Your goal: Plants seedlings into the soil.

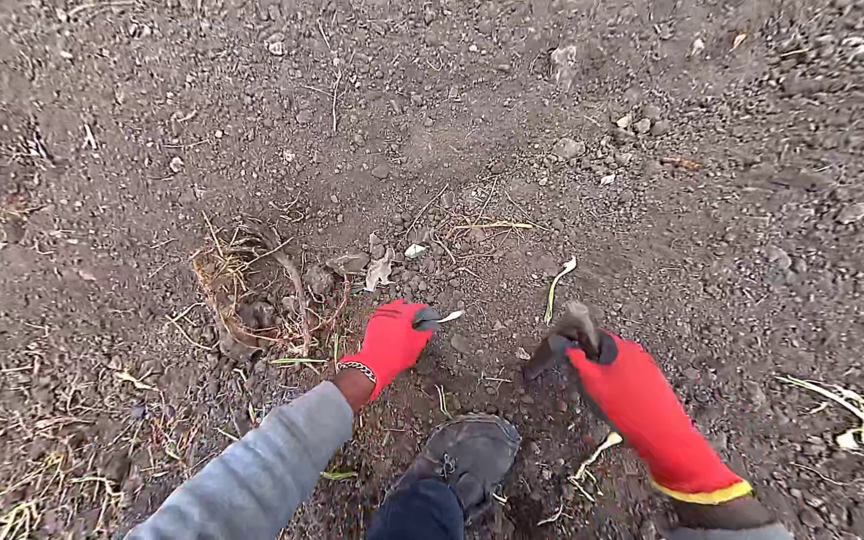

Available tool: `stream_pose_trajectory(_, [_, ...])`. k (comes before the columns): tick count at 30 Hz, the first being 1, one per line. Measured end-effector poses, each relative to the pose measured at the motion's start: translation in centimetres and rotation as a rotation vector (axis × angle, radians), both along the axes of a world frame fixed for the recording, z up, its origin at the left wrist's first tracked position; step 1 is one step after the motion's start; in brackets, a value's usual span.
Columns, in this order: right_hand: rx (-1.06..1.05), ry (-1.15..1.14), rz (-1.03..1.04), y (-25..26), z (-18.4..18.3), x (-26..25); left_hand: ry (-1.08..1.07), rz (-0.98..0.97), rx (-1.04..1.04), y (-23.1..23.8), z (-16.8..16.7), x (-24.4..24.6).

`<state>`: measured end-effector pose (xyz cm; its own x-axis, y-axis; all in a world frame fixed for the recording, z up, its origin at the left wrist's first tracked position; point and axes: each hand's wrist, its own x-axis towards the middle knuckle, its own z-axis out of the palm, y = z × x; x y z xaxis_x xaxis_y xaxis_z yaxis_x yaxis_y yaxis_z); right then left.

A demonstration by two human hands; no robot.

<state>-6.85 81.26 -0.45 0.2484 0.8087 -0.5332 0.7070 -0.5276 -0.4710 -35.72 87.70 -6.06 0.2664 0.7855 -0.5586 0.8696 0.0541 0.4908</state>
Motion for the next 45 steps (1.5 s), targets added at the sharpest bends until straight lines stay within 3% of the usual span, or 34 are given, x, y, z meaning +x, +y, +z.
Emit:
stream_pose_trajectory(3, [0.289, 0.093, -0.125, 4.4, 7.8, 0.8, -0.003, -0.091, -0.005, -0.2, -0.8, 1.0])
stream_pose_trajectory(5, [0.472, 0.187, -0.179, 8.4, 8.9, 0.0, -0.022, -0.139, 0.092, 1.6, -0.5, 1.5])
stream_pose_trajectory(6, [0.514, 0.187, -0.152, 10.0, 7.2, -0.8, 0.022, -0.175, 0.14, 3.5, -0.2, 2.1])
stream_pose_trajectory(8, [0.368, 0.121, -0.071, 10.7, -0.1, -3.0, 0.141, -0.252, 0.231, 7.6, 1.2, 4.0])
stream_pose_trajectory(10, [0.145, 0.096, -0.05, 7.1, -7.9, -4.6, 0.254, -0.362, 0.274, 10.3, 1.9, 7.1])
stream_pose_trajectory(11, [0.079, 0.105, -0.07, 4.7, -8.9, -4.5, 0.286, -0.443, 0.255, 10.4, 1.5, 9.0])
stream_pose_trajectory(12, [0.049, 0.107, -0.117, 3.3, -8.1, -3.7, 0.305, -0.551, 0.205, 10.0, 0.2, 10.9])
stream_pose_trajectory(14, [0.094, 0.129, -0.233, 1.4, -2.9, -1.6, 0.275, -0.78, -0.006, 7.2, -3.3, 13.0])
stream_pose_trajectory(16, [0.216, 0.098, -0.299, -2.4, 1.5, 0.2, 0.173, -0.858, -0.169, 5.1, -5.5, 12.8])
stream_pose_trajectory(19, [0.134, 0.045, -0.319, -8.0, 0.1, 0.9, 0.097, -0.644, 0.029, 8.6, -4.5, 13.0])
stream_pose_trajectory(22, [-0.064, 0.11, -0.357, -10.0, -3.3, 0.8, 0.124, -0.515, 0.117, 10.6, -3.5, 18.6])
stream_pose_trajectory(24, [-0.006, 0.097, -0.384, -8.2, -0.5, 2.2, 0.125, -0.469, 0.016, 9.8, -5.7, 22.8])
stream_pose_trajectory(26, [0.196, 0.052, -0.411, -6.6, 5.1, 4.0, 0.092, -0.411, -0.058, 7.3, -7.2, 23.5])
stream_pose_trajectory(28, [0.41, 0.13, -0.45, -3.5, 10.6, 6.0, 0.017, -0.338, -0.039, 7.2, -6.2, 21.8])
stream_pose_trajectory(30, [0.48, 0.161, -0.51, -0.7, 12.9, 6.5, -0.027, -0.261, 0.026, 8.2, -4.4, 18.2])
stream_pose_trajectory(32, [0.438, 0.097, -0.412, 1.3, 9.7, 5.3, -0.027, -0.239, 0.162, 9.9, -1.2, 15.4])
stream_pose_trajectory(33, [0.361, 0.093, -0.372, 1.8, 5.8, 3.6, -0.005, -0.271, 0.265, 10.4, 0.7, 14.5])
stream_pose_trajectory(35, [0.148, 0.14, -0.325, 1.1, -3.9, -0.5, 0.066, -0.422, 0.433, 10.9, 3.5, 14.7])
stream_pose_trajectory(36, [0.07, 0.153, -0.323, -0.2, -7.2, -2.0, 0.13, -0.542, 0.428, 10.1, 4.1, 15.2])
stream_pose_trajectory(37, [0.008, 0.175, -0.347, -1.4, -8.1, -2.4, 0.178, -0.692, 0.379, 8.5, 3.6, 15.8])
stream_pose_trajectory(39, [0.069, 0.205, -0.446, -4.5, -5.2, -1.1, 0.2, -1.0, 0.202, 4.6, -0.6, 16.4])
stream_pose_trajectory(41, [0.234, 0.172, -0.556, -10.0, -0.3, 0.6, 0.177, -1.182, 0.049, 0.3, -3.6, 15.5])
stream_pose_trajectory(45, [0.434, 0.178, -0.789, -18.8, 4.1, 3.8, -0.015, -1.034, 0.417, -1.0, -0.2, 17.2])
